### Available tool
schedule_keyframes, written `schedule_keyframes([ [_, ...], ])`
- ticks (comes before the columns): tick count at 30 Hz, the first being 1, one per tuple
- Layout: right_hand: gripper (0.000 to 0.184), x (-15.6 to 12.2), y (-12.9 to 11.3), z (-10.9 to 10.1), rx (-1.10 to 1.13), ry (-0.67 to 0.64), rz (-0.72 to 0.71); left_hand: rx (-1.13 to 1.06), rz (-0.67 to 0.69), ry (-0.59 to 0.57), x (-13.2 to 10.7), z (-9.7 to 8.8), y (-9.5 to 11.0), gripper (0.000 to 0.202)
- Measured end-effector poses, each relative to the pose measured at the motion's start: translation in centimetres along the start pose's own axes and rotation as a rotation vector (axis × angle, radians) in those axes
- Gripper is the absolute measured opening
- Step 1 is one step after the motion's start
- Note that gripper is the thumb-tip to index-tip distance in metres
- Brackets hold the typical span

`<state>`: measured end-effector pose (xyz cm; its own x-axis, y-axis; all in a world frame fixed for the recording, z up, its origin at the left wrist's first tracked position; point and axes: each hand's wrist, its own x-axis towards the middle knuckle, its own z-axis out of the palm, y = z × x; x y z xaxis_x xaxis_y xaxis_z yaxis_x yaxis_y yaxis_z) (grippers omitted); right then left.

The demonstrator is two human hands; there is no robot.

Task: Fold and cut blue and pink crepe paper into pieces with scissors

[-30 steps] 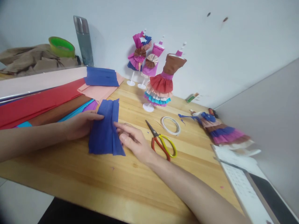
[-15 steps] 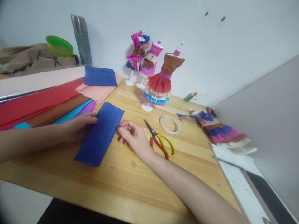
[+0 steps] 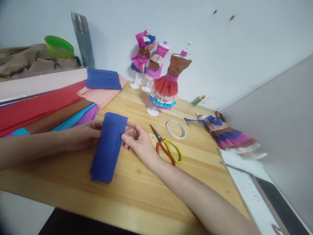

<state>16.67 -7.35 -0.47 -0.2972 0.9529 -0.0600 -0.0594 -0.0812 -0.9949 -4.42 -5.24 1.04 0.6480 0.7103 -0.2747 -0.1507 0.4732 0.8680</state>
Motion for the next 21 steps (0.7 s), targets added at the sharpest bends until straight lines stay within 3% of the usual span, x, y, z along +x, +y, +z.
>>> schedule_keyframes([
  [4,0.046,0.04,-0.1,-0.14,-0.01,-0.112,0.014,0.003,-0.002,-0.071,-0.03,0.11,-0.03,0.026],
  [7,0.04,0.17,0.11,-0.28,0.01,-0.126,0.011,-0.011,0.006,-0.1,0.04,0.03,-0.16,0.025],
  [12,0.043,0.26,0.46,-0.17,0.006,-0.064,-0.02,-0.017,0.046,-0.147,0.06,0.07,-0.03,0.057],
  [14,0.046,0.2,0.44,0.0,0.001,-0.04,-0.028,0.034,0.06,-0.127,-0.04,0.13,0.04,0.062],
  [21,0.047,0.08,0.52,0.14,-0.031,-0.057,-0.02,0.304,0.13,-0.019,-0.32,0.39,0.04,0.046],
])
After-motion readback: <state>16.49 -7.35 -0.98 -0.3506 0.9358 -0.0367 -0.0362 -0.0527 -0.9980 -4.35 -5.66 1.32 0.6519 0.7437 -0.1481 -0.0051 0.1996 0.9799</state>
